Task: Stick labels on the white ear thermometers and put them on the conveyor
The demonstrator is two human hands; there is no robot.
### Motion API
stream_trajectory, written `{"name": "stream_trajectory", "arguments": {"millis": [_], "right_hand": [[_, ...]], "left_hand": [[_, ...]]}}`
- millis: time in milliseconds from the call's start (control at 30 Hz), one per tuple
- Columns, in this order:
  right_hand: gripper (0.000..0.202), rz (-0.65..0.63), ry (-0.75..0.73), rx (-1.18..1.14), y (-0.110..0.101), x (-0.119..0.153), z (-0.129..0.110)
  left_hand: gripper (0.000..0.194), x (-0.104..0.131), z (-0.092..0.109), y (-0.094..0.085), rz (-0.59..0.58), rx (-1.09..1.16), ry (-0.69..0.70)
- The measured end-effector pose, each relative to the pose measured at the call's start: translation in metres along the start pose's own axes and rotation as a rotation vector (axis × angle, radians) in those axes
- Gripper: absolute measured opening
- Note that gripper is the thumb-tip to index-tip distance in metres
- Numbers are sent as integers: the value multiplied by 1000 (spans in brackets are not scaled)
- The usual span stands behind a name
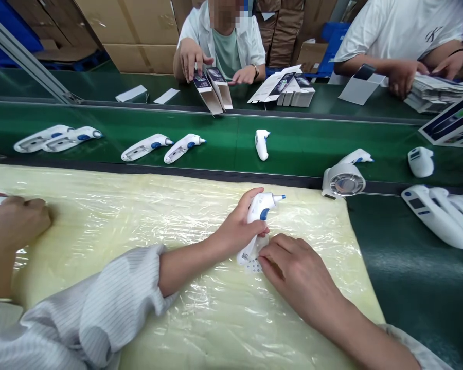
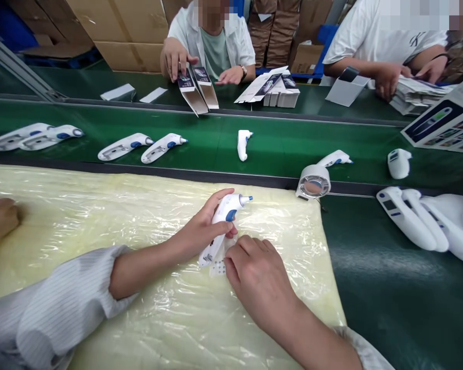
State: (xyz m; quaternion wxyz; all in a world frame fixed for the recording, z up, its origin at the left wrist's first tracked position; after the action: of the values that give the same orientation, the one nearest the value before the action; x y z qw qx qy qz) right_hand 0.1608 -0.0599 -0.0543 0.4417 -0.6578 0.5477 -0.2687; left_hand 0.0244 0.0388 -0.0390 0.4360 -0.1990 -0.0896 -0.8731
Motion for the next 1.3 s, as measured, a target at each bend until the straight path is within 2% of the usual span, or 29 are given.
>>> {"name": "stream_trajectory", "arguments": {"millis": [167,367,433,533,633,733,833,1067,1300], "right_hand": [[10,64,-1,24,3,-1,-2],[12,84,24,-7,3,-2,-4],[12,76,71,-107,-3,-2,-3],[12,87,201,-362,-17,-2,1],[13,184,275,-511,-34,-5,5],[13,279,262,-455,-46,-13,6],[13,302,249,-389,-50,-22,5],[14,318,237,-255,-49,-29,2],[13,331,201,-229,-52,-31,-2]], "left_hand": [[71,1,2,3,0,35,-8],[67,0,1,2,-7,55,7],[63,-1,0,2,-2,80,12],[46,-2,-1,2,0,163,7],[34,-1,-1,3,-6,119,13],[40,3,0,1,12,-45,43],[48,7,0,-1,25,-155,78],[42,14,4,-1,-4,-211,102],[36,17,3,2,-2,-264,142]]}}
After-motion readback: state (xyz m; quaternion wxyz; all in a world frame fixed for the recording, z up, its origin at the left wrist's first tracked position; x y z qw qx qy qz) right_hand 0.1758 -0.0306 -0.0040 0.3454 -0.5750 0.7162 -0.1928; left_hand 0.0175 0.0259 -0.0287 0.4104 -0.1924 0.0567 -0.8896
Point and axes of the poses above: each hand's wrist, its own x-axis away from the middle knuckle, its own y-axis out of the palm, z = x × y, the point moved 1 cm from there along -x, towards the middle knuckle, and after that the axes turned 4 degrees about -x, right-handed, at the moved point
